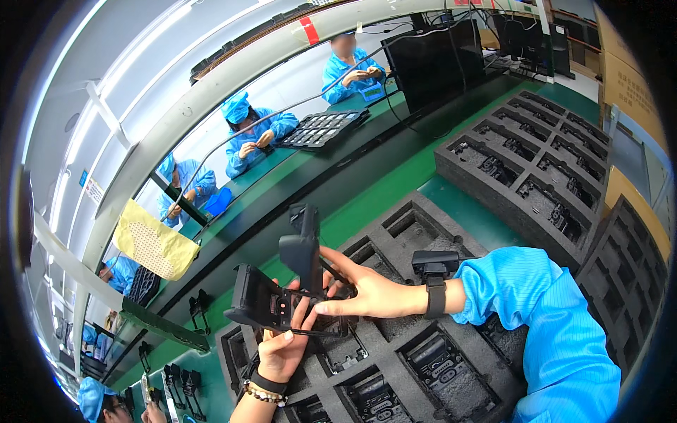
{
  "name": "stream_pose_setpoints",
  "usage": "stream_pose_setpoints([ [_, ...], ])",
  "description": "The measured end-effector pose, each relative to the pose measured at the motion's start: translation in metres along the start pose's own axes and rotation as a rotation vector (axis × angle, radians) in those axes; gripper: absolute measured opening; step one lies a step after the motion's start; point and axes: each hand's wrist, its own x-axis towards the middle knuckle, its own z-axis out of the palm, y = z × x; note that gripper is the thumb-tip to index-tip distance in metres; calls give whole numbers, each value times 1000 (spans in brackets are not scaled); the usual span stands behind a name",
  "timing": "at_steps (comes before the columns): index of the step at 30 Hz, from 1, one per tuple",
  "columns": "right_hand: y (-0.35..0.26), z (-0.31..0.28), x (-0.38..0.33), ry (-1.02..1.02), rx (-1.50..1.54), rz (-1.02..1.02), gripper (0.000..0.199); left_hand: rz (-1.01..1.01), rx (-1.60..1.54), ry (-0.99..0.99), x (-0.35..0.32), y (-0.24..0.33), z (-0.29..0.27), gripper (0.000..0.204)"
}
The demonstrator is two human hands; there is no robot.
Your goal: Assembling handheld electronic devices by fitting plastic housings and components together and placing them into foam sorting trays.
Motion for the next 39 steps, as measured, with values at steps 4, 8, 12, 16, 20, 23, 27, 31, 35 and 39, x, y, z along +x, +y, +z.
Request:
stream_pose_setpoints([
  [4,-11,-4,1,28,125,46,93,-18,-14,-29,2,2,1,94],
  [8,-11,-7,1,46,265,126,88,-6,34,-47,4,0,-5,84],
  [12,-20,-12,2,65,268,304,91,-33,2,26,5,-3,-19,71],
  [16,-14,-15,7,58,319,418,83,-3,-86,119,11,3,-31,52],
  [20,2,-23,11,3,370,497,73,-28,-42,306,10,27,-24,38],
  [23,-8,-22,12,-44,410,525,72,-38,167,536,8,59,-23,27],
  [27,0,-33,29,-34,534,392,63,18,611,601,9,110,-39,19],
  [31,-10,-52,63,187,558,455,44,-37,729,610,27,155,-85,10],
  [35,0,-77,110,326,418,416,20,44,873,668,78,162,-126,11],
  [39,34,-93,156,386,215,500,18,25,753,665,130,130,-168,28],
])
